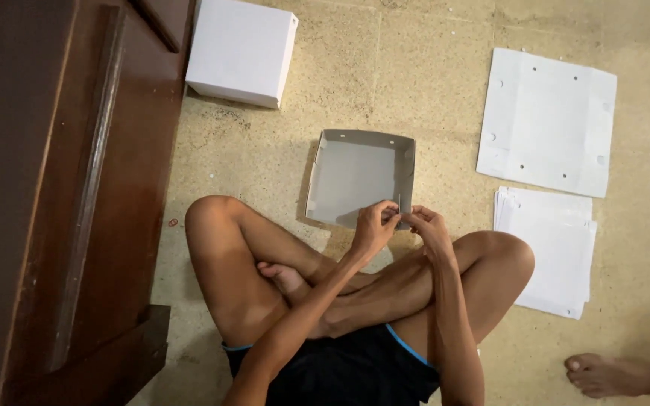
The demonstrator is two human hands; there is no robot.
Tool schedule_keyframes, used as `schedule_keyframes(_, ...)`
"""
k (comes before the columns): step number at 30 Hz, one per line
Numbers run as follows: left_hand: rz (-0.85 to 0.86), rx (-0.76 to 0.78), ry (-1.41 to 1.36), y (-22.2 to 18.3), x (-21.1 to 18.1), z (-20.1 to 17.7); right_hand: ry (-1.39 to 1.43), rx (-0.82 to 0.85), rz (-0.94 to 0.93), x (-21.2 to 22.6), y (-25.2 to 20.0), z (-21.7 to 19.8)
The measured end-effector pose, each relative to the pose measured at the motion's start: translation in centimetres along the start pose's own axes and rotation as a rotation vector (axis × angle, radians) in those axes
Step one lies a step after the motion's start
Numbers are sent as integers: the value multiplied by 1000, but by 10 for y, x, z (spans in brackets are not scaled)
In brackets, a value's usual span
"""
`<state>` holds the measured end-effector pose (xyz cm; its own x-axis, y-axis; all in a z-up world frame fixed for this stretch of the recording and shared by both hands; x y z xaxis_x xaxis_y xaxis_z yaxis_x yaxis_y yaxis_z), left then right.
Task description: The person assembles cardboard boxes by hand, folding and tucking flaps of pre-cut cardboard sheets into a square box shape and its corresponding lid.
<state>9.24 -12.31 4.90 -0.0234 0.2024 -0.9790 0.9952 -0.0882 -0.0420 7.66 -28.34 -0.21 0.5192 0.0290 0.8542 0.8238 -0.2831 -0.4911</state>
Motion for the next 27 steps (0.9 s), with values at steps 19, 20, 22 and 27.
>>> schedule_keyframes(19,58,160,353,-21,9,22,-266,43,-127,-9,11,6)
schedule_keyframes(20,69,164,306,-22,10,22,-314,28,-152,-17,18,3)
schedule_keyframes(22,82,152,262,-21,9,18,-364,25,-190,-22,26,4)
schedule_keyframes(27,150,175,360,-33,32,27,-454,-20,-333,-12,18,15)
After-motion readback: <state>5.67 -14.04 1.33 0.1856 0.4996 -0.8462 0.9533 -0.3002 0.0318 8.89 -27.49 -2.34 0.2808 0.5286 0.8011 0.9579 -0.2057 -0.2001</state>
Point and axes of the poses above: each hand's wrist, its own y-axis towards the middle knuckle, its own z-axis out of the palm, x = y × z, the point moved 8 cm from there along y, towards the middle knuckle, and after that the axes turned 5 degrees about -x, right-handed, at the moved point
